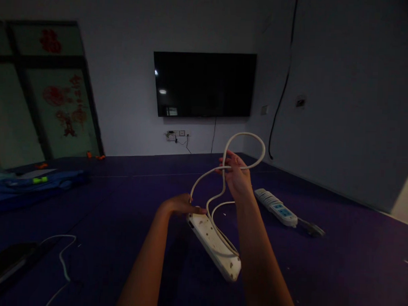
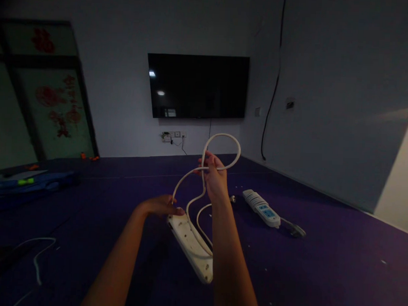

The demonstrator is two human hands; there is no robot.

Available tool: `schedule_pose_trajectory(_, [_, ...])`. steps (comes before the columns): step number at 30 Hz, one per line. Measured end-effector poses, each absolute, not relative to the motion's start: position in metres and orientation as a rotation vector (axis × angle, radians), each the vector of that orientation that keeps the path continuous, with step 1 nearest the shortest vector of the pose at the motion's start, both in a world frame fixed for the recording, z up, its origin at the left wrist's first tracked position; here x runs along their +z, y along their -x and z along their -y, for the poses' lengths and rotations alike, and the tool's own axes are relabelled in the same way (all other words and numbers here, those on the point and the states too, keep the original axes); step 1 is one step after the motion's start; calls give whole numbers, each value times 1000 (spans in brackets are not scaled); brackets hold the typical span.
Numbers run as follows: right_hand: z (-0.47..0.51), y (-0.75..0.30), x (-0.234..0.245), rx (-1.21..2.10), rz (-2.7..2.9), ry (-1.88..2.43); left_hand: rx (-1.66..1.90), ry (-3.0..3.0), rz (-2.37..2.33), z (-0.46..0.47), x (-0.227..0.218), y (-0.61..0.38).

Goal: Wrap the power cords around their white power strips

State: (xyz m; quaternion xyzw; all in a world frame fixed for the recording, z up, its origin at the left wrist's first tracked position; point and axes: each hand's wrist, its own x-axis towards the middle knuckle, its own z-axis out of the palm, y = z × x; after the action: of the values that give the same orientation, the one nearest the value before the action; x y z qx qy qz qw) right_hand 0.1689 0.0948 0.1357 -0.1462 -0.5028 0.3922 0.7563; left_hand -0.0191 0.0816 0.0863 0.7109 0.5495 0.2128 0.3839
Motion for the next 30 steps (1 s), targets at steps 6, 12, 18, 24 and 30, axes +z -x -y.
schedule_pose_trajectory(6, [-94,-179,140,740,973,270,334,-1719,-1154,-78,85,15])
schedule_pose_trajectory(12, [-91,-184,145,682,879,216,423,-1691,-1029,-80,81,5])
schedule_pose_trajectory(18, [-90,-192,146,662,838,157,707,-1626,-1064,-76,98,14])
schedule_pose_trajectory(24, [-92,-199,143,674,876,225,1488,-1468,-1264,-63,130,59])
schedule_pose_trajectory(30, [-99,-195,127,887,1138,391,2210,-1262,-1462,-55,141,90])
